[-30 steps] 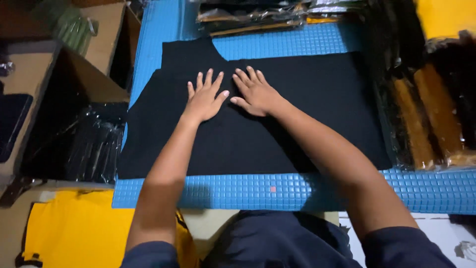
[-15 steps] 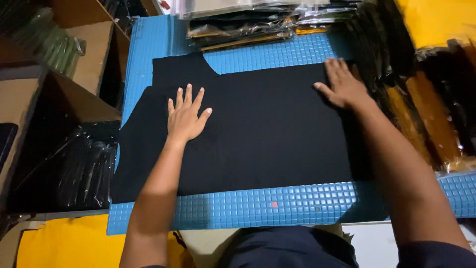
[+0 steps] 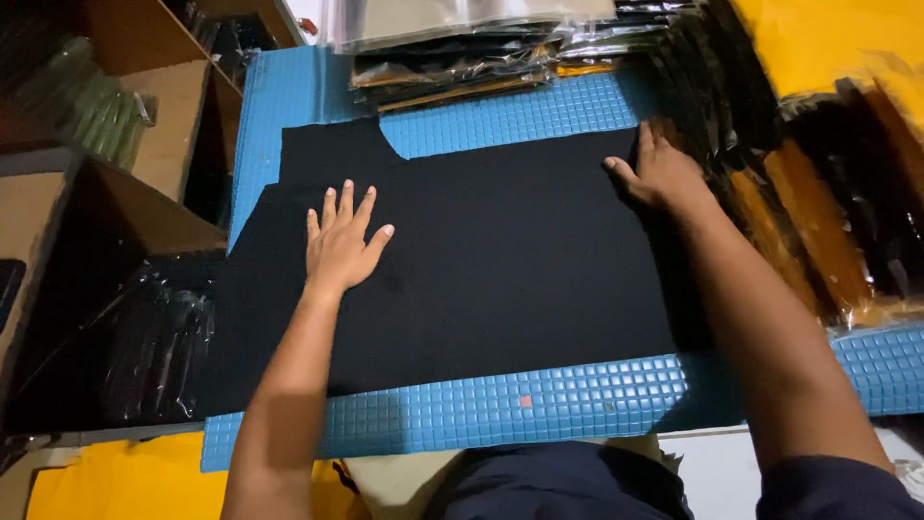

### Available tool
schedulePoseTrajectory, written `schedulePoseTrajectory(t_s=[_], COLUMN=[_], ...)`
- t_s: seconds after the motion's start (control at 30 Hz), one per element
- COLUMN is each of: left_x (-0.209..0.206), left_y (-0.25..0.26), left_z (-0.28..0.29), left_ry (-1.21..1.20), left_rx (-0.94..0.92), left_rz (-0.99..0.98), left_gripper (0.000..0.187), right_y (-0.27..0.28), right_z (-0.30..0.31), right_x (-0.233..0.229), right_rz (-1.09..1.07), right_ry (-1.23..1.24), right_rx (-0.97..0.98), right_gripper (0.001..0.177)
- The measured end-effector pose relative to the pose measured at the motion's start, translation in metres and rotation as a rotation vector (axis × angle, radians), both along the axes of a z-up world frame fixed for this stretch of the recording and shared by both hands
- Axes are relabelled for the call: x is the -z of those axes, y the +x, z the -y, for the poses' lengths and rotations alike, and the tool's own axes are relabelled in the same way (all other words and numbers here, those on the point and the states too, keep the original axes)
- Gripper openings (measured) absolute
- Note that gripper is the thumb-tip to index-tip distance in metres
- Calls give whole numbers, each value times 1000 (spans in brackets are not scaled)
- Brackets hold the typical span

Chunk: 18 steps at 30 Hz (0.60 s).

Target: The person folds a black t-shirt on a blue textured mat. They smooth the fabric, fold the sleeves inward, fold the shirt in half lengthwise, then fold it into a compact rectangle. The folded shirt is placed on a stack of similar folded shirts.

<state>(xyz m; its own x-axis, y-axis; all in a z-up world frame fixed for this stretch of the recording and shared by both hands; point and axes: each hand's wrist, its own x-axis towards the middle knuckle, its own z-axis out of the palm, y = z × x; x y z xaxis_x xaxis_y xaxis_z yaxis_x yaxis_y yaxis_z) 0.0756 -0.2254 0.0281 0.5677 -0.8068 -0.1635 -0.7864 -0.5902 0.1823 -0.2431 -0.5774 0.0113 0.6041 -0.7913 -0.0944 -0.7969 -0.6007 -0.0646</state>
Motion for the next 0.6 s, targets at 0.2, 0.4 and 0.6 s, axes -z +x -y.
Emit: schedulePoseTrajectory(t_s=[0.2,0.4,0.6], left_x=[-2,-8,1], left_y=[-3,-6,10], left_z=[1,-1,-12], left_ry=[0,-14,-64], left_rx=[-7,-25,-108], left_rz=[6,-2,25], left_gripper=[70,70,72], right_y=[10,12,3], right_z=[9,-1,18], right_x=[57,35,37], right_rz=[281,44,36], right_ry=[-600,-105,57], right_rx=[-455,-243,18], right_gripper=[86,94,99])
